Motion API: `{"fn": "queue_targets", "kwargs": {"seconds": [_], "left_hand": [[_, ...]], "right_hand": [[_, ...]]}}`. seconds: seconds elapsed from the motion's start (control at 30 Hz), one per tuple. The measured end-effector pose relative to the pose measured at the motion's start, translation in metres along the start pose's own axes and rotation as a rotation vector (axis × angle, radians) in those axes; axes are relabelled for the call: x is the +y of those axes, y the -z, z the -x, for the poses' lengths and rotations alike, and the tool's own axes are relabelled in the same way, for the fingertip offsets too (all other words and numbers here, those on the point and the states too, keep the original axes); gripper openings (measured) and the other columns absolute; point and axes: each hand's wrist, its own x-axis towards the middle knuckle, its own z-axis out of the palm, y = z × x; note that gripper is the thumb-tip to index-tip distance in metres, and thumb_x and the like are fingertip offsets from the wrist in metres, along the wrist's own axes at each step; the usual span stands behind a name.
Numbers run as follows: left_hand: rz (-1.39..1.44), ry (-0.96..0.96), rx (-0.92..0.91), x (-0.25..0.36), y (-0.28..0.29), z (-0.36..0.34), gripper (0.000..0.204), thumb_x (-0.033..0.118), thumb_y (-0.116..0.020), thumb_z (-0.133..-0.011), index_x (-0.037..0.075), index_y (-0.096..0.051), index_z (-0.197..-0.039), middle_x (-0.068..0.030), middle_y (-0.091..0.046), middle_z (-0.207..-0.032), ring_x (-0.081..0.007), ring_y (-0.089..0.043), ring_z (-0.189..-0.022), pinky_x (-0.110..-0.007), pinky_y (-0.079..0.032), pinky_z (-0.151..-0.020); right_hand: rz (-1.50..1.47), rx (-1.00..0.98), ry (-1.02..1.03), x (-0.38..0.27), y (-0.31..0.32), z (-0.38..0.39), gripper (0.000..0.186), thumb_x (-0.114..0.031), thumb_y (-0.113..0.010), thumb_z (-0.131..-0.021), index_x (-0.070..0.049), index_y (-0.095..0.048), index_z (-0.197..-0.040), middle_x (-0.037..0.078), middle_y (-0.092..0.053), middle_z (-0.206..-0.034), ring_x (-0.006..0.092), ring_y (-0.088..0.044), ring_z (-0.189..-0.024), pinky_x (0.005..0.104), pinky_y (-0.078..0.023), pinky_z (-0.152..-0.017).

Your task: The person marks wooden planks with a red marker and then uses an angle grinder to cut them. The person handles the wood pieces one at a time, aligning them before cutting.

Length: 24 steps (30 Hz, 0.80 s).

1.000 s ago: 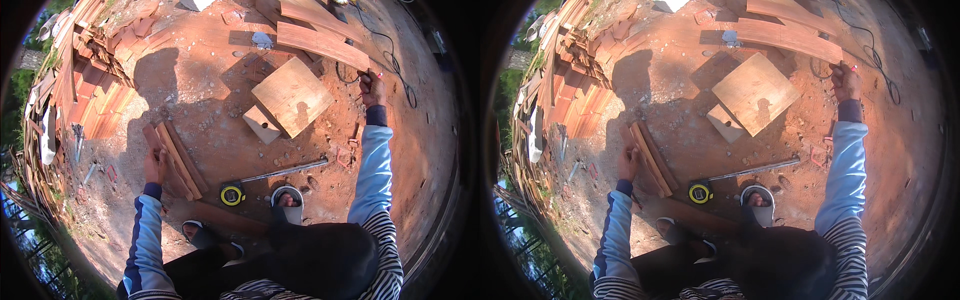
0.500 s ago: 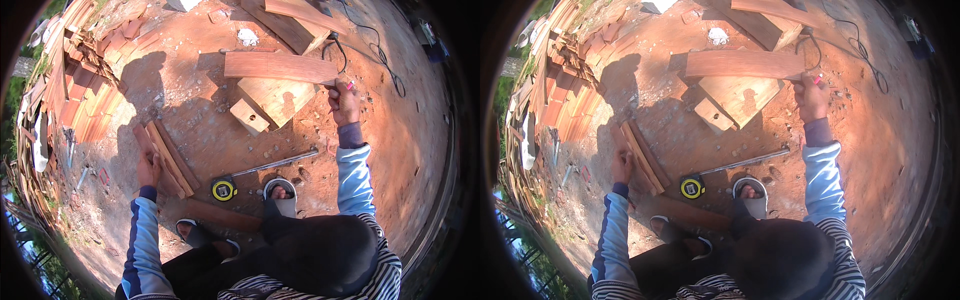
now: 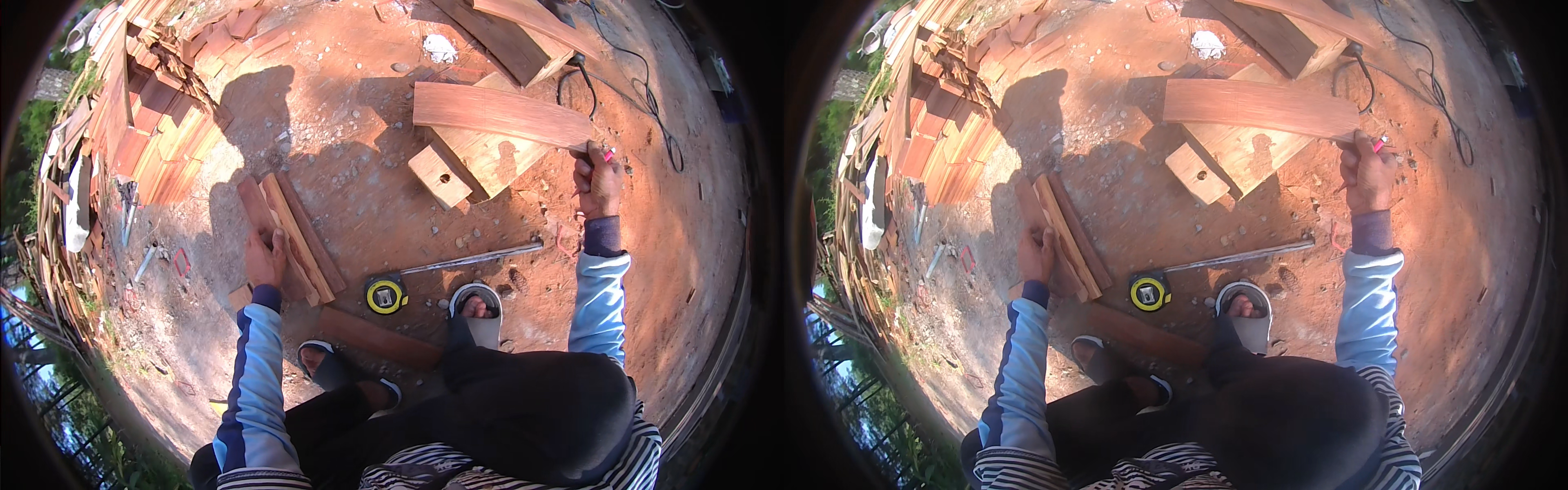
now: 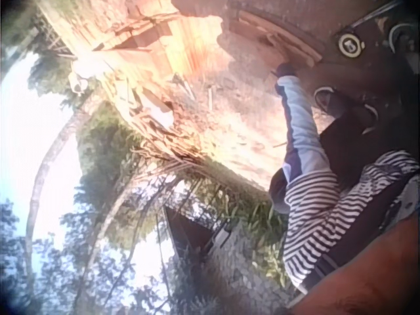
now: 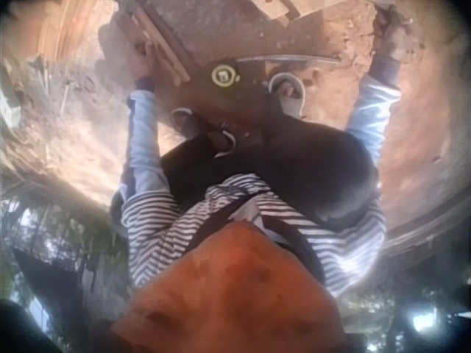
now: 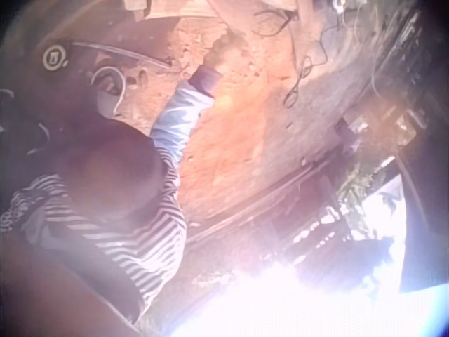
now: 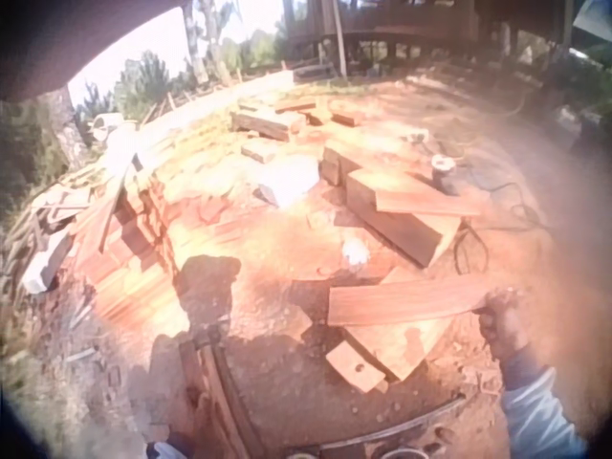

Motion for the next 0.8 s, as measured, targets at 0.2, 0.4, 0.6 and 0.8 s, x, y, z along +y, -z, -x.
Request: {"fn": "queue_targets", "kwargs": {"seconds": [0.2,0.4,0.6,0.8], "left_hand": [[-0.027,0.042,0.092,0.007,-0.007,0.008,0.056,0.046,-0.059,-0.087,0.0,-0.051,-0.118,-0.0249,-0.055,-0.114,-0.0416,-0.055,-0.104,-0.046,-0.045,-0.088],[0.027,0.122,0.081,0.009,-0.01,0.013,0.068,0.05,-0.061,-0.084,-0.004,-0.047,-0.123,-0.0285,-0.053,-0.116,-0.0446,-0.052,-0.108,-0.047,-0.043,-0.092],[0.083,0.211,0.08,-0.007,-0.02,0.012,0.074,0.052,-0.063,-0.081,-0.007,-0.047,-0.123,-0.0302,-0.053,-0.118,-0.0447,-0.051,-0.11,-0.047,-0.041,-0.095],[0.312,0.437,-0.107,-0.035,-0.012,0.0,0.08,0.047,-0.075,-0.065,-0.011,-0.052,-0.116,-0.0282,-0.057,-0.113,-0.04,-0.058,-0.103,-0.041,-0.046,-0.09]], "right_hand": [[0.065,-0.016,-0.01,-0.002,-0.012,0.008,0.015,-0.014,-0.061,-0.089,0.0,-0.057,-0.085,0.004,-0.056,-0.068,0.0053,-0.04,-0.046,0.02,-0.026,-0.035],[0.075,-0.065,-0.007,0.015,-0.002,-0.013,0.017,-0.017,-0.062,-0.09,-0.001,-0.059,-0.086,0.009,-0.063,-0.076,0.0042,-0.04,-0.046,0.0189,-0.026,-0.035],[-0.019,-0.084,-0.04,0.017,0.019,-0.007,0.03,-0.034,-0.052,-0.096,-0.005,-0.054,-0.098,0.008,-0.062,-0.086,0.0039,-0.037,-0.047,0.0175,-0.025,-0.033],[0.007,0.023,-0.071,0.045,0.044,0.013,0.03,-0.033,-0.048,-0.097,-0.005,-0.056,-0.1,0.007,-0.061,-0.087,0.0043,-0.037,-0.047,0.0181,-0.025,-0.033]]}}
